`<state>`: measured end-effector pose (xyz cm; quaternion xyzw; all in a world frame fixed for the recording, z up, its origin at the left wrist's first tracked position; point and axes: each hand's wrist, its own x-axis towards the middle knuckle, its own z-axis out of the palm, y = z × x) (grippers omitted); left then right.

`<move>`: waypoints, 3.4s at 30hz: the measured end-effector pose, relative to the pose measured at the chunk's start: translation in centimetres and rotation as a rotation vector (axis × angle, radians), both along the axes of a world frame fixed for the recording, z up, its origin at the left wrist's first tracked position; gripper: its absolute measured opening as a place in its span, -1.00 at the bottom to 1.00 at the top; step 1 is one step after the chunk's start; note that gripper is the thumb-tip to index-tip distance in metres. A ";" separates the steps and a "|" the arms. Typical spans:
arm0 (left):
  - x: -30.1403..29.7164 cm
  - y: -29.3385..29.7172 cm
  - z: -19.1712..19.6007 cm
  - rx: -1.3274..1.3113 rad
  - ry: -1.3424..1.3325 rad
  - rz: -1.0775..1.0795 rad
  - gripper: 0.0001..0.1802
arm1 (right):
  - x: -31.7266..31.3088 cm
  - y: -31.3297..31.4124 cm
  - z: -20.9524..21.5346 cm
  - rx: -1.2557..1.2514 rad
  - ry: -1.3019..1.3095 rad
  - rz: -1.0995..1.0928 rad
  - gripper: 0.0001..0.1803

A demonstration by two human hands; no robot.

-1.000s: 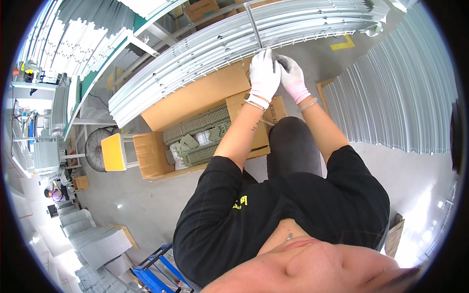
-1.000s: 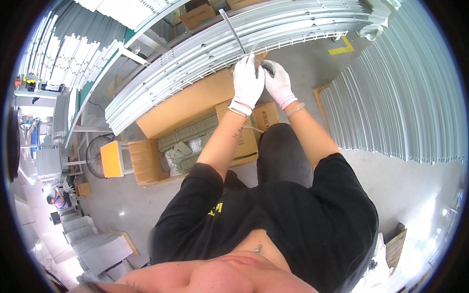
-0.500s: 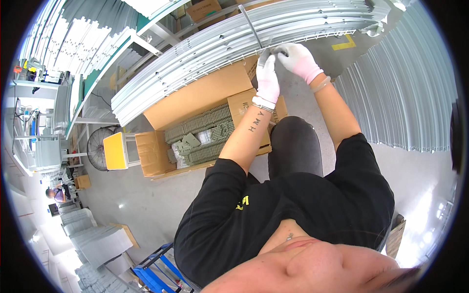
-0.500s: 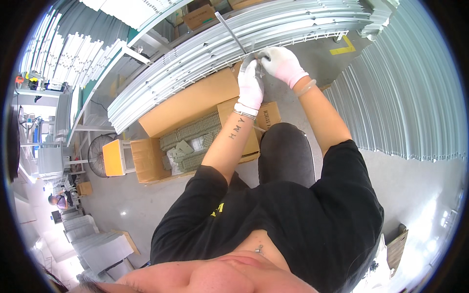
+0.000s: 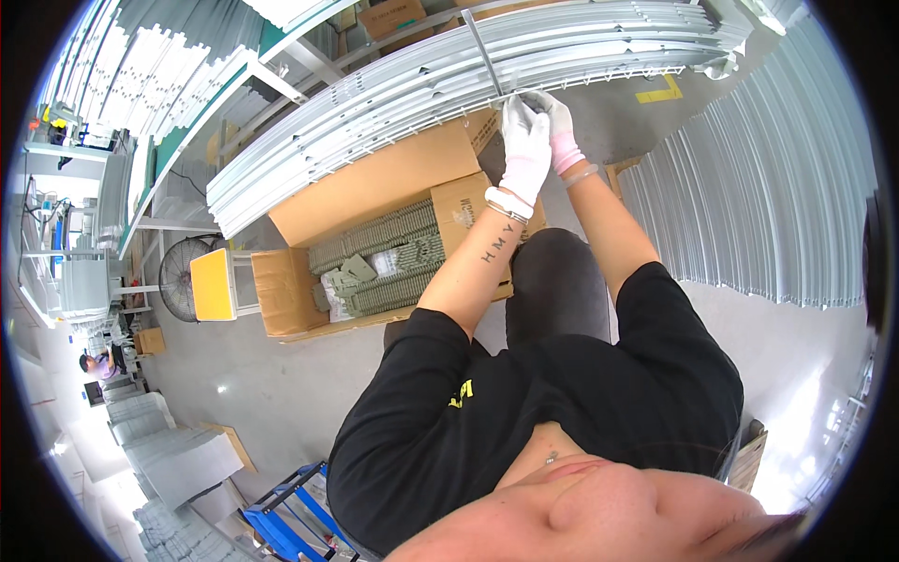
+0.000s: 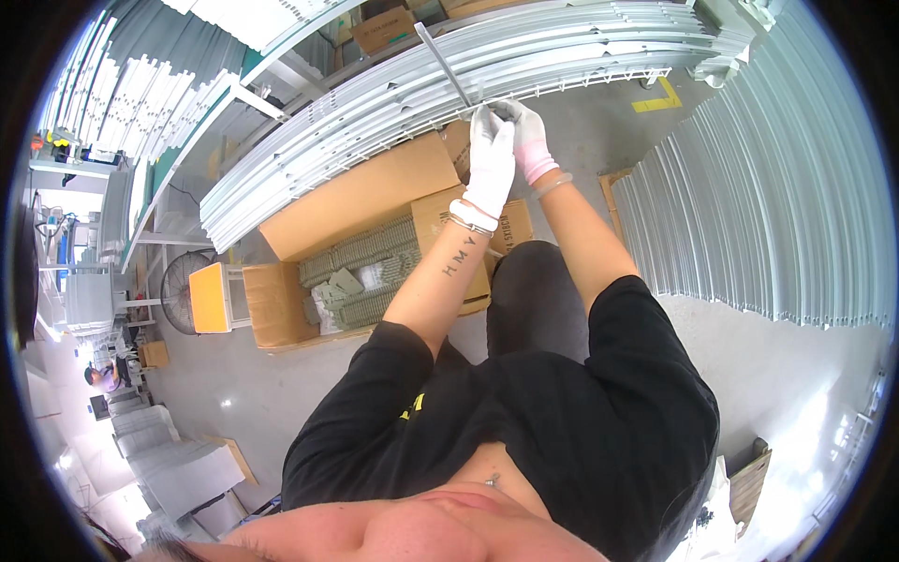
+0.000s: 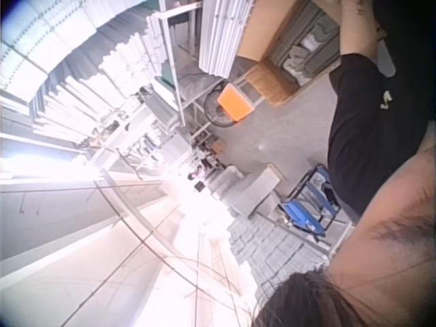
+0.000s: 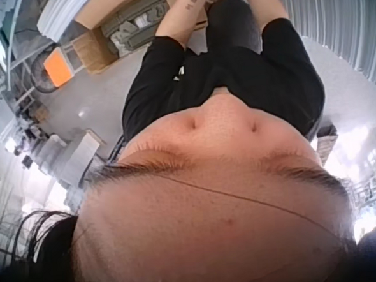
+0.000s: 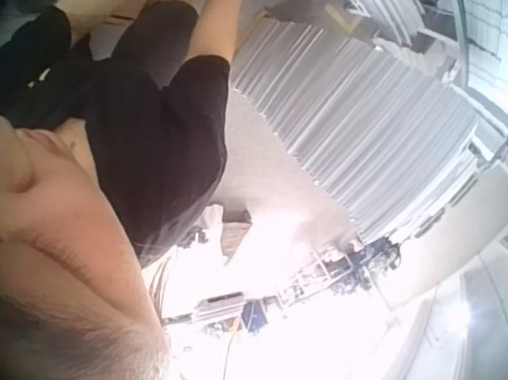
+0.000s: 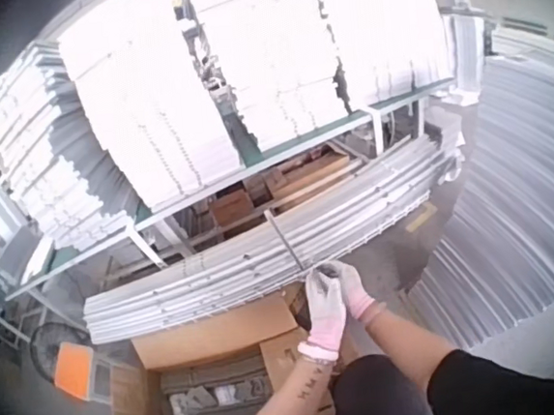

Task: The person unpacks metal frame components and mesh material from a cardboard box. They assemble the parts by inserting the mesh into the frame and securing it with a rubber band. Finally, they use a power drill to attach a plastic cover to the assembled unit.

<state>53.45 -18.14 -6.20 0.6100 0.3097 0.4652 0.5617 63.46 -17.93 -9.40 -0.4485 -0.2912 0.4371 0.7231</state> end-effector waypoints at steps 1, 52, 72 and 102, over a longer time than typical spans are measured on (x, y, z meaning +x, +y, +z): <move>-0.2 0.1 0.1 0.117 0.107 0.017 -0.34 | -0.1 0.0 0.2 -0.010 -0.035 -0.003 -0.77; -2.2 2.5 -1.1 0.020 0.027 -0.224 -0.78 | -2.2 0.0 -0.1 -0.030 -0.458 -0.284 -0.68; -4.2 2.7 0.7 0.040 0.184 -0.369 -0.75 | -2.8 -0.1 0.8 -0.145 -0.845 -0.418 -0.75; -3.8 1.6 0.9 -0.403 -0.266 -0.333 -0.76 | -2.8 -1.3 3.0 -0.043 -0.874 -0.535 -0.80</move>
